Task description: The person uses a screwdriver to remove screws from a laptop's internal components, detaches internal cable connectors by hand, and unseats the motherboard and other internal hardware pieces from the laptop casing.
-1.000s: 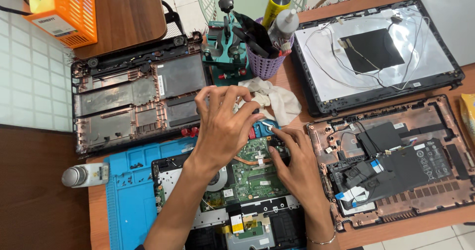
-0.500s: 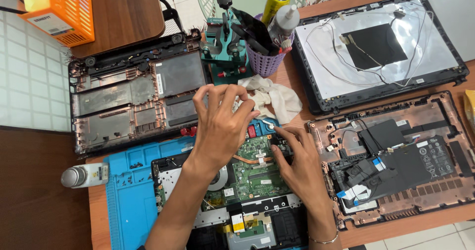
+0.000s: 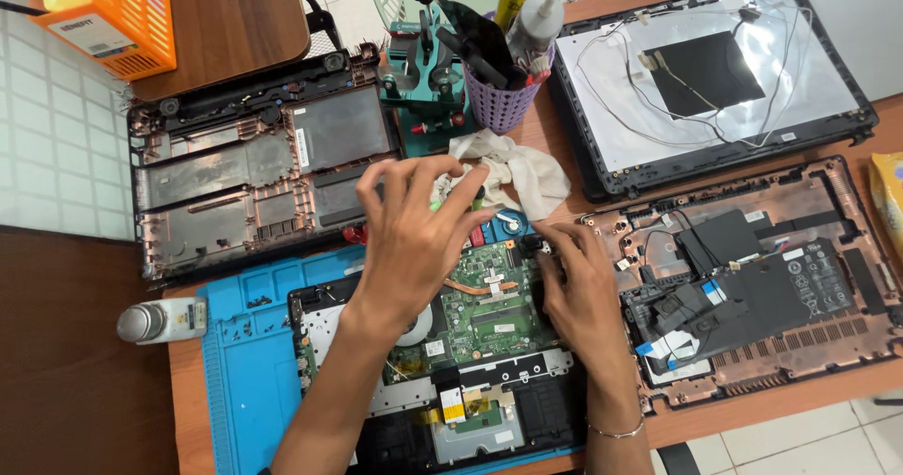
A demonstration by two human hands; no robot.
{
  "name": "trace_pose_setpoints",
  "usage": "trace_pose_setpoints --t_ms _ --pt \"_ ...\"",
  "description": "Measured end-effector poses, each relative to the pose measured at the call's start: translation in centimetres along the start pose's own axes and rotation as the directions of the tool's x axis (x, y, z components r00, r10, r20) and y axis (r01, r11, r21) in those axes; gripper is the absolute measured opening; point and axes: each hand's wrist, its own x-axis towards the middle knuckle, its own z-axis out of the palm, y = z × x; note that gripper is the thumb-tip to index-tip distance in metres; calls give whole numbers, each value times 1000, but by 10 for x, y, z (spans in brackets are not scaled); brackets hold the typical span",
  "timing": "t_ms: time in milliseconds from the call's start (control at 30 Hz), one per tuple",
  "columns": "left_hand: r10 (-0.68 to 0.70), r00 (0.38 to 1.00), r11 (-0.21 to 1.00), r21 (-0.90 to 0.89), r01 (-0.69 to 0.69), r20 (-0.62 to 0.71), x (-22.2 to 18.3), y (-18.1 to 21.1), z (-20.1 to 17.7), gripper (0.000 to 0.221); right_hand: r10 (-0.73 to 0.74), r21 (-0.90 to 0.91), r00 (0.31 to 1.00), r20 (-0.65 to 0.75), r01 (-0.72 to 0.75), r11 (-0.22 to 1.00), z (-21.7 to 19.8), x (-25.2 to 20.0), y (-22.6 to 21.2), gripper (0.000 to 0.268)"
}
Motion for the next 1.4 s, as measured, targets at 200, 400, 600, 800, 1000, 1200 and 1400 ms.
trace_pose_setpoints --t_ms 200,400,600,800,1000,1200,1400 --pt "-147 985 989 -23 145 -86 -35 2 -41 25 -11 -123 997 -79 1 992 -4 -9 6 32" --pt "-455 880 890 -25 456 -137 -94 -5 -74 8 127 -171 991 -30 -131 977 -6 -26 14 35" --pt "-720 693 691 67 719 -15 -158 -12 -79 14 201 -175 979 -18 -201 964 -1 -38 19 39" --pt "-876 481 481 -12 877 35 -202 -12 -77 21 234 -139 972 -29 -236 962 1 -47 24 46" --pt "-917 390 383 -92 919 83 -221 -10 -68 24 257 -134 966 -37 -259 956 2 -54 29 44" --pt "-900 427 409 -169 897 89 -229 -7 -63 28 303 -124 952 -32 -305 944 4 -56 33 44" --pt "-925 375 363 -157 918 53 -228 -8 -57 28 246 -111 967 -72 -253 961 8 -59 34 41"
